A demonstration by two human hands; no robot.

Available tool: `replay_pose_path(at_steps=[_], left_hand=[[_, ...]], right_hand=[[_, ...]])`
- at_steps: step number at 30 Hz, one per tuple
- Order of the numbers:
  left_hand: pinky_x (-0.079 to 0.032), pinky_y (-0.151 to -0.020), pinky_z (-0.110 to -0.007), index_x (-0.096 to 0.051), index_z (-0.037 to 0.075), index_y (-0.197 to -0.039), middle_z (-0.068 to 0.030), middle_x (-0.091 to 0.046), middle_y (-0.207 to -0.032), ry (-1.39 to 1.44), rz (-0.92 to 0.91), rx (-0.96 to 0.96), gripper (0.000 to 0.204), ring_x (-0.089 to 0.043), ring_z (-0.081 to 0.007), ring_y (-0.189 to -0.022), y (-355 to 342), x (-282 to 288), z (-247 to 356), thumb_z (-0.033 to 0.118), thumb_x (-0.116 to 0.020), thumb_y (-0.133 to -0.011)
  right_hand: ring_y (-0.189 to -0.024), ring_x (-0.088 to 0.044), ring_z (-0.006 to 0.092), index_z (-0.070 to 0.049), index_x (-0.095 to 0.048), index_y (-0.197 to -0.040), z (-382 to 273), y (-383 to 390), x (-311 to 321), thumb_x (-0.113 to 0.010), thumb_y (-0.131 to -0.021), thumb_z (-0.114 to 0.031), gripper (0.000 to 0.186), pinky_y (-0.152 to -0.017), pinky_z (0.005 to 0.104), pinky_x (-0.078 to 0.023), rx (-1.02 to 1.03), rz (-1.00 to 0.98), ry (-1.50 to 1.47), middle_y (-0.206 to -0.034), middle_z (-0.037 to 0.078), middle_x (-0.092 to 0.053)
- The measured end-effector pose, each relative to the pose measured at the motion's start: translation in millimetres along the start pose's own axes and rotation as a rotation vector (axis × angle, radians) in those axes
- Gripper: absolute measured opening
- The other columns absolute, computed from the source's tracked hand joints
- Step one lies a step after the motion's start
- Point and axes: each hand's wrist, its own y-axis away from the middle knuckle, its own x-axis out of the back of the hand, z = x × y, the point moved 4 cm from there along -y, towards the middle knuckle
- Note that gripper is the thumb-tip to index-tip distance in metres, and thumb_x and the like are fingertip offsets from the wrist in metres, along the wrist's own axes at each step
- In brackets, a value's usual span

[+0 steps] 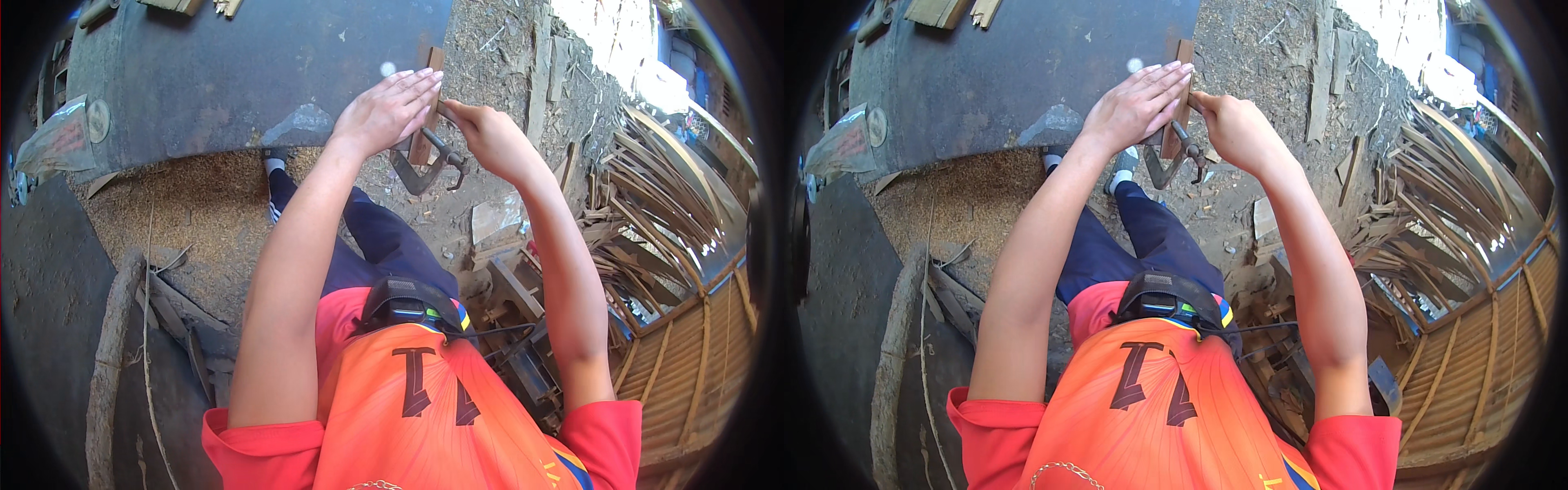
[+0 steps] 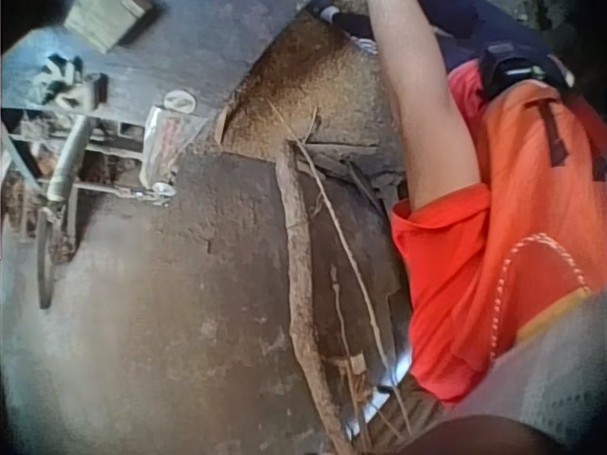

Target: Cutting a small piece of wood with a coping saw after securing it with a C-clamp.

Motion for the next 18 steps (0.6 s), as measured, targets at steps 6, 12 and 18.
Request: replay_pose_path(at_steps=[6,12,18], left_hand=[[-0.044,-0.123,-0.037,-0.059,0.010,-0.152,-0.0016,-0.055,-0.160,-0.071,-0.011,0.031,0.050,-0.051,-0.0172,-0.148,17,9,-6,0.023,-0.065,-0.104],[-0.042,-0.124,-0.037,-0.060,0.010,-0.151,-0.0014,-0.054,-0.161,-0.080,-0.032,0.021,0.050,-0.051,-0.0168,-0.148,20,2,-5,0.026,-0.065,-0.104],[-0.042,-0.124,-0.037,-0.058,0.010,-0.152,-0.0014,-0.054,-0.162,-0.002,-0.024,0.000,0.051,-0.050,-0.0167,-0.148,3,0,-1,0.024,-0.065,-0.104]], right_hand=[[-0.098,-0.072,0.0475,0.001,-0.068,-0.136,-39,32,37,-0.051,-0.107,-0.014,0.036,-0.090,0.0519,-0.056,-0.014,-0.083,0.004,-0.105,0.032,-0.072],[-0.097,-0.072,0.0472,0.001,-0.067,-0.136,-48,34,29,-0.051,-0.107,-0.013,0.036,-0.089,0.0513,-0.057,-0.085,-0.118,0.021,-0.106,0.032,-0.072],[-0.099,-0.072,0.0472,0.001,-0.065,-0.140,-13,2,-3,-0.050,-0.108,-0.013,0.038,-0.091,0.0528,-0.057,-0.039,-0.030,0.054,-0.107,0.031,-0.072]])
